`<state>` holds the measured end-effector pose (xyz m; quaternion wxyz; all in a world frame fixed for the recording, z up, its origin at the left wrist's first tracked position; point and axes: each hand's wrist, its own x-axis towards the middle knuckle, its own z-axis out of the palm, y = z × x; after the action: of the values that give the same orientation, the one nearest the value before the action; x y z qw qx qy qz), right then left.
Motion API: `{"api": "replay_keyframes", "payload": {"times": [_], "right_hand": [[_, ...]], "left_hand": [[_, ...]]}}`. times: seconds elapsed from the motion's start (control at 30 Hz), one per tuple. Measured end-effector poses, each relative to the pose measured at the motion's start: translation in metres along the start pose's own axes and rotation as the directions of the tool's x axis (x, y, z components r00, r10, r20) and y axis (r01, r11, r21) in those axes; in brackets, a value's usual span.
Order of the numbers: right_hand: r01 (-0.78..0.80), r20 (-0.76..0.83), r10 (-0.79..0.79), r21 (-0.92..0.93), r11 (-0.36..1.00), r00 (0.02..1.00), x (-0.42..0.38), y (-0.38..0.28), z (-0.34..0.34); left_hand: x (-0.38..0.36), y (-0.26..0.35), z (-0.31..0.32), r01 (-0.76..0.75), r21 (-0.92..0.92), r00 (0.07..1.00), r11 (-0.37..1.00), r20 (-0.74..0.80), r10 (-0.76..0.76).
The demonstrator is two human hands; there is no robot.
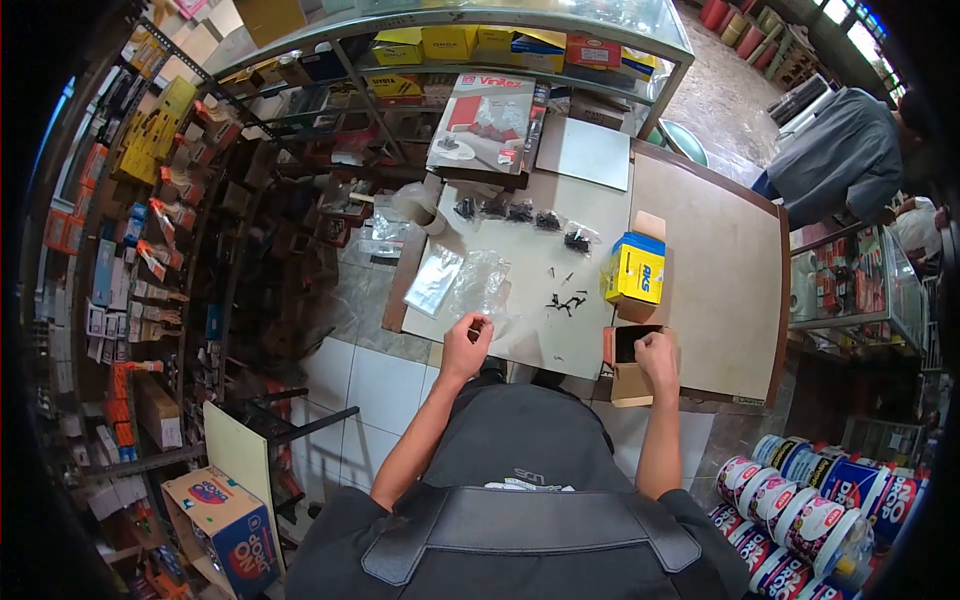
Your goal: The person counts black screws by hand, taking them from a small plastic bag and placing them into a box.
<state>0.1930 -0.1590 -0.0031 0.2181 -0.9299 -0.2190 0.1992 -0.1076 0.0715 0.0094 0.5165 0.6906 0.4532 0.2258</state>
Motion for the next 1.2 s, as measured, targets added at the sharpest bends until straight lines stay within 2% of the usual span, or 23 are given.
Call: {"api": "replay_keyframes", "payload": {"times": [0.03, 0.07, 0.13, 0.17, 0.23, 0.33, 0.57, 0.97, 1.2], "right_hand": [[-0.048, 0.03, 0.052, -0.118, 0.992, 0.998, -0.003, 0.003, 0.0], [-0.053, 0.028, 0.057, -0.114, 0.992, 0.998, -0.005, 0.005, 0.003], [-0.033, -0.094, 0.01, -0.248, 0.968, 0.995, -0.011, 0.001, 0.005], [-0.037, -0.097, 0.013, -0.245, 0.969, 0.995, -0.013, -0.002, 0.006], [-0.104, -0.008, 0.108, -0.349, 0.931, 0.994, -0.014, -0.014, 0.004], [-0.083, -0.006, 0.088, -0.381, 0.921, 0.996, -0.019, -0.018, 0.006], [-0.092, 0.017, 0.104, -0.355, 0.93, 0.994, -0.014, -0.016, 0.007], [-0.029, -0.023, 0.022, -0.364, 0.931, 0.999, -0.014, -0.015, 0.011], [-0.1, -0.034, 0.094, -0.363, 0.926, 0.995, -0.011, -0.021, 0.015]], "left_hand": [[0.001, 0.0, 0.001, 0.002, 0.002, 1.0, 1.0, 0.009, -0.002], [0.002, 0.0, 0.002, 0.0, 0.005, 1.0, 1.0, 0.015, 0.0], [0.003, 0.0, 0.004, -0.024, -0.001, 1.0, 1.0, 0.015, 0.024], [0.003, 0.0, 0.004, -0.027, 0.001, 0.999, 1.0, 0.019, 0.027], [0.003, 0.001, 0.003, -0.006, 0.014, 0.999, 1.0, 0.044, 0.005], [0.001, 0.0, 0.003, -0.01, -0.002, 0.999, 1.0, 0.042, 0.01], [-0.007, -0.005, 0.0, -0.022, 0.011, 0.999, 1.0, 0.036, 0.022], [-0.007, -0.003, 0.006, -0.029, 0.023, 0.999, 0.999, 0.029, 0.028], [-0.006, -0.006, 0.007, -0.031, 0.008, 0.999, 1.0, 0.028, 0.03]]}}
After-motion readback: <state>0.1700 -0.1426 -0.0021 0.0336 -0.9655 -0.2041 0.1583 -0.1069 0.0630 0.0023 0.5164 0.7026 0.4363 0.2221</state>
